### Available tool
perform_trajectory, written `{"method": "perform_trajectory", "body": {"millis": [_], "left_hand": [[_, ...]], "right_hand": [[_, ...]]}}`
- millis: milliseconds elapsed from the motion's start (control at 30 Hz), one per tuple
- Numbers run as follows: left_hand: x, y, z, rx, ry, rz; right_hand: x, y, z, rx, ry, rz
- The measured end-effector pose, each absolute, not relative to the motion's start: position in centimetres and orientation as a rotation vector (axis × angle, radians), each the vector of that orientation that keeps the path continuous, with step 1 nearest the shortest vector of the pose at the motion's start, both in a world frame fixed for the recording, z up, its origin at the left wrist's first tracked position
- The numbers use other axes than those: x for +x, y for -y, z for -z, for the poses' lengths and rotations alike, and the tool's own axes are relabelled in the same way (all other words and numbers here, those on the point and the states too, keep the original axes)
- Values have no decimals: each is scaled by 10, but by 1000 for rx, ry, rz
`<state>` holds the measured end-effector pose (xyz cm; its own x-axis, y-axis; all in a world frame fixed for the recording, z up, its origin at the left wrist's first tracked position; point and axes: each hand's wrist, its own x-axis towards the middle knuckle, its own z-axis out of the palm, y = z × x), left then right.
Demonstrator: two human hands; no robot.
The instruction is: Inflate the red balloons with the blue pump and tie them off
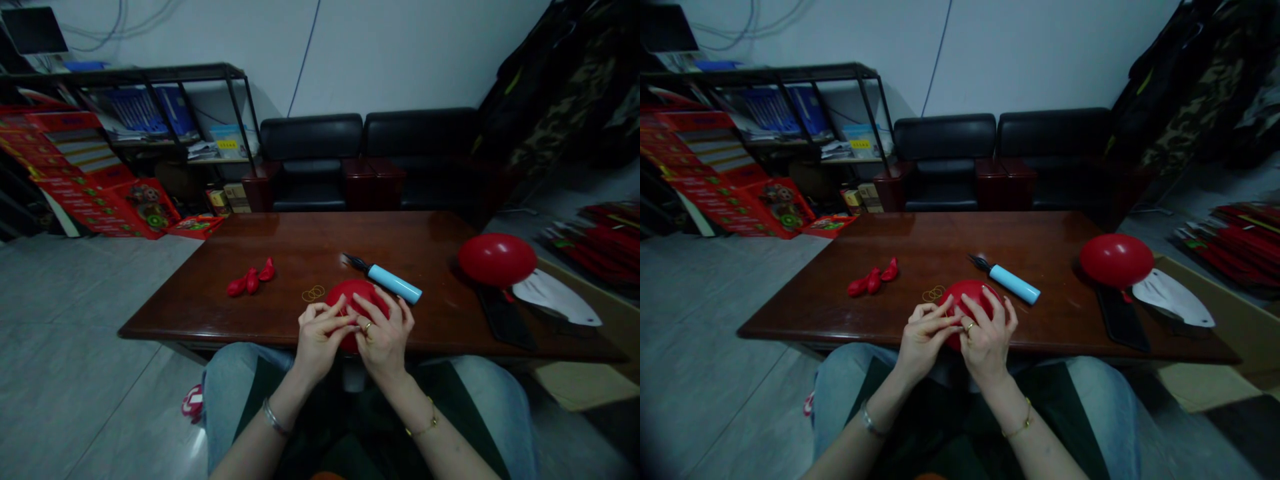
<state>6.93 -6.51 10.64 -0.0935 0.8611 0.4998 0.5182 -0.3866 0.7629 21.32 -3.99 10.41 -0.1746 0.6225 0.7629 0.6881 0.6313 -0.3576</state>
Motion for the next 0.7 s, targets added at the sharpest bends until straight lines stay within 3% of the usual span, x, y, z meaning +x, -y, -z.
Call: {"method": "perform_trajectory", "body": {"millis": [133, 367, 700], "left_hand": [[63, 63, -117, 1896, -1492, -1419], [58, 65, -125, 1820, -1333, -1269], [65, 64, -135, 1980, -1193, -1061]], "right_hand": [[223, 36, -105, -963, 1980, -14], [253, 21, -117, -829, 1941, -574], [239, -5, -133, -449, 2200, -299]]}}
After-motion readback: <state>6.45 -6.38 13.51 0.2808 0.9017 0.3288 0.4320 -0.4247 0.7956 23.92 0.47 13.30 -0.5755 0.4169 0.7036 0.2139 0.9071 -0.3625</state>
